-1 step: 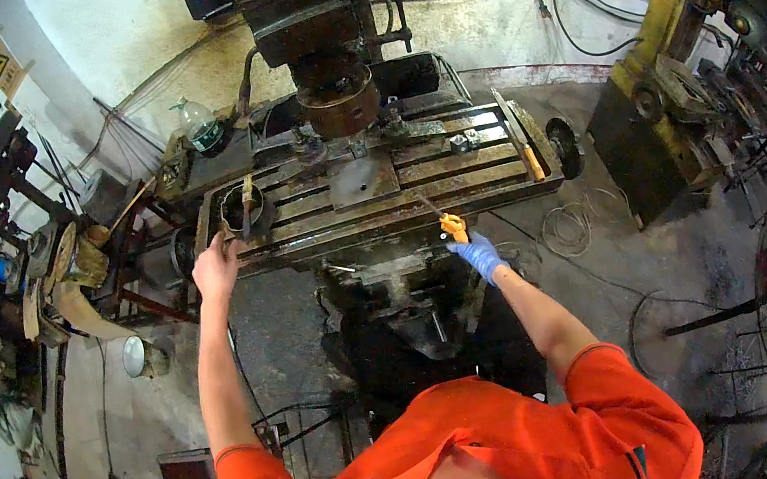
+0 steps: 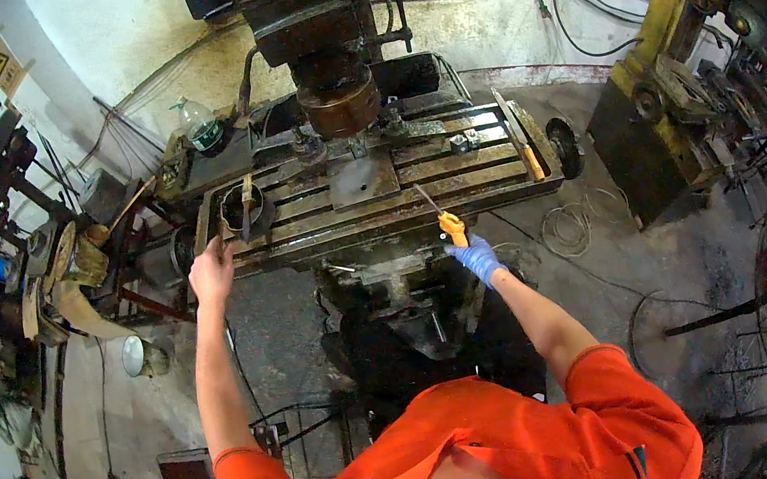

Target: The person places a metal part on a milling machine table, secures it, and uses a handheld air nozzle to blow debris off the part and the workspace.

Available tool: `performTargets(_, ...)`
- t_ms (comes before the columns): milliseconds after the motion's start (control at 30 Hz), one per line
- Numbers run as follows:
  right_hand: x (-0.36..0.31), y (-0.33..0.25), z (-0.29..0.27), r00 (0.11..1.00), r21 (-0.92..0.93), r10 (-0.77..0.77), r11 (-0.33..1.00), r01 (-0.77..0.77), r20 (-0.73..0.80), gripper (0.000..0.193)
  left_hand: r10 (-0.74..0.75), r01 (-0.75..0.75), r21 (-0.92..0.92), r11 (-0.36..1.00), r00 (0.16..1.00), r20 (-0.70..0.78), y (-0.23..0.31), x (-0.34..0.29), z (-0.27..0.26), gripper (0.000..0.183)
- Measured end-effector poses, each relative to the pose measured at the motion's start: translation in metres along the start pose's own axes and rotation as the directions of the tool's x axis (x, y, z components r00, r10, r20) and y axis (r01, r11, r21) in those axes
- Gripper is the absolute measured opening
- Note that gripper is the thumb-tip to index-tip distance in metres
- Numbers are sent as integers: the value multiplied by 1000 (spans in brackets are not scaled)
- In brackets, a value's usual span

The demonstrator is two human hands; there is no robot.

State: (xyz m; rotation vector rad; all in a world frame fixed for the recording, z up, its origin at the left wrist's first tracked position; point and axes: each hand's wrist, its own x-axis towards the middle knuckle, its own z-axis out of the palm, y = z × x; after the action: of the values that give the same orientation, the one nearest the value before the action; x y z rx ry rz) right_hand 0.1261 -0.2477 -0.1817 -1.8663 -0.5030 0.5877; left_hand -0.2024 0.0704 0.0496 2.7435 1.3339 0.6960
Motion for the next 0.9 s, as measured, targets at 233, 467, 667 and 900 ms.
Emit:
performTargets(233,-53,-96,-23,851,-274,-475,869,413,-224,65,-92,95,-191,977,995,26,-70,-36,12,27)
performTargets(467,-77,-233,-45,953,-864,-163,404,301,256,49,-99,95,-293,951,995,3,-114,-62,39,28)
performTargets(667,-13,-267,17,953,-853,-113,427,301,279,35,-122,133,-270,954,991,59,-94,-70,22,30)
performTargets(900,32,-284,36,986,-858,-32,489,160,165,36,-237,237,-427,873,970,54,-110,-88,-3,30)
